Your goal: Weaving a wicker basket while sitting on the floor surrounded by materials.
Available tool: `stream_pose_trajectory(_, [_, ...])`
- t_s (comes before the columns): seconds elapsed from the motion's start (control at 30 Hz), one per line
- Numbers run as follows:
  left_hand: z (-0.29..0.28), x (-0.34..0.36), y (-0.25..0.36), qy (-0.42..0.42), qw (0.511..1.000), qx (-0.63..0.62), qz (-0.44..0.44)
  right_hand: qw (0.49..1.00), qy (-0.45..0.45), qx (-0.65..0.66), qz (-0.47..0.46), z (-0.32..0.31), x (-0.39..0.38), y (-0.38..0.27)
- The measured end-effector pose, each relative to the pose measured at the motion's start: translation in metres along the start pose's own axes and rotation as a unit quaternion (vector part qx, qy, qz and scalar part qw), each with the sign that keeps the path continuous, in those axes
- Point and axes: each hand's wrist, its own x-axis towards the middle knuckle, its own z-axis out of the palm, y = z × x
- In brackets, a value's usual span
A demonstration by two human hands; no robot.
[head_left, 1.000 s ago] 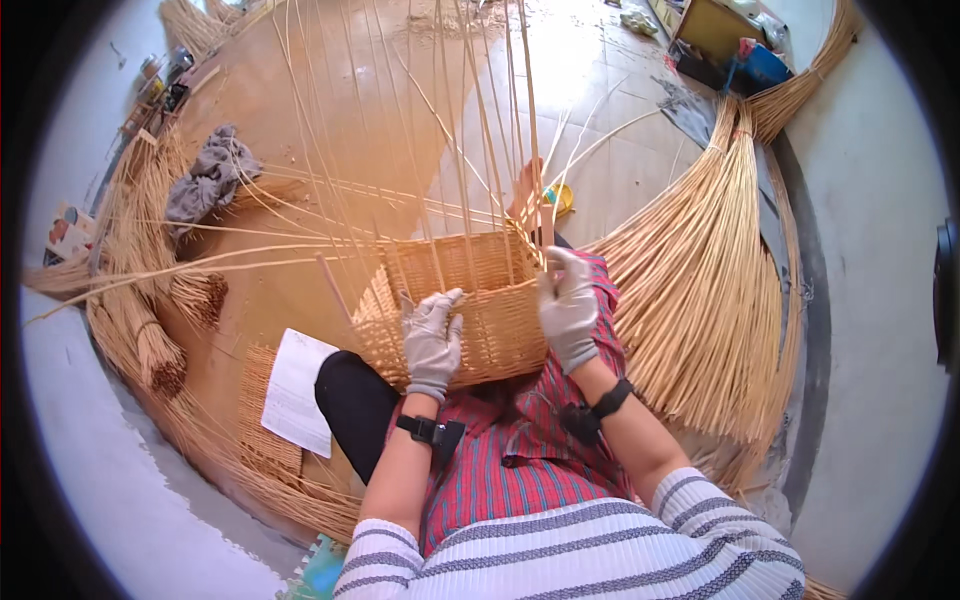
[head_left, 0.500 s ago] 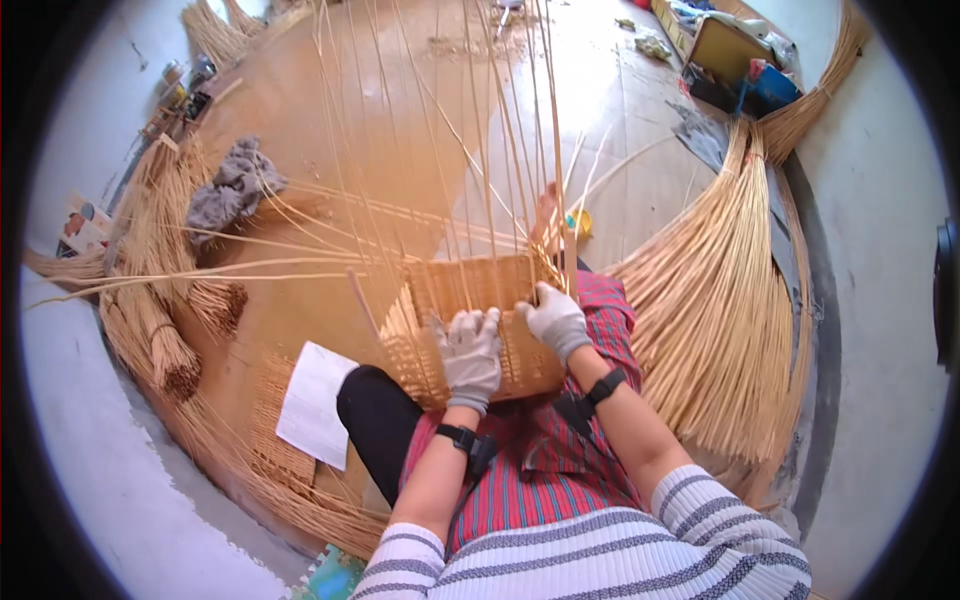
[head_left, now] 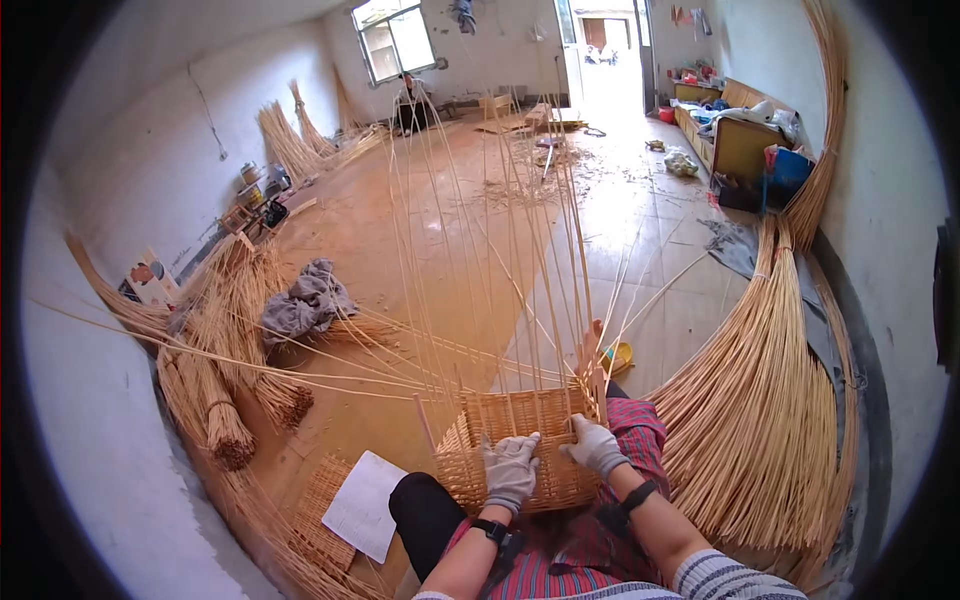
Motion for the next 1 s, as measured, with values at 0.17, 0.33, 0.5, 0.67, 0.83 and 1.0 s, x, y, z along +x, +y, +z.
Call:
stream_pose_trajectory(0.17, [0.007, -0.013, 0.003, -0.03, 0.996, 0.087, 0.012, 1.0, -0.003, 0.015, -0.009, 0.0, -0.003, 0.005])
stream_pose_trajectory(0.33, [0.007, -0.017, 0.0, -0.044, 0.992, 0.116, 0.01, 0.991, -0.071, 0.111, 0.021, -0.01, -0.006, -0.005])
stream_pose_trajectory(0.5, [0.003, -0.013, 0.007, -0.068, 0.989, 0.129, 0.007, 0.998, 0.0, 0.055, -0.008, 0.002, -0.005, 0.006])
stream_pose_trajectory(0.67, [0.001, -0.011, 0.007, -0.072, 0.99, 0.121, 0.003, 0.999, 0.017, 0.033, -0.017, 0.007, 0.001, 0.009])
stream_pose_trajectory(0.83, [0.005, -0.015, 0.004, -0.063, 0.99, 0.126, 0.003, 0.998, -0.009, 0.059, -0.005, 0.001, -0.002, 0.003])
stream_pose_trajectory(1.0, [0.005, -0.012, 0.005, -0.059, 0.99, 0.128, 0.0, 0.993, -0.021, 0.116, 0.008, -0.003, -0.005, 0.0])
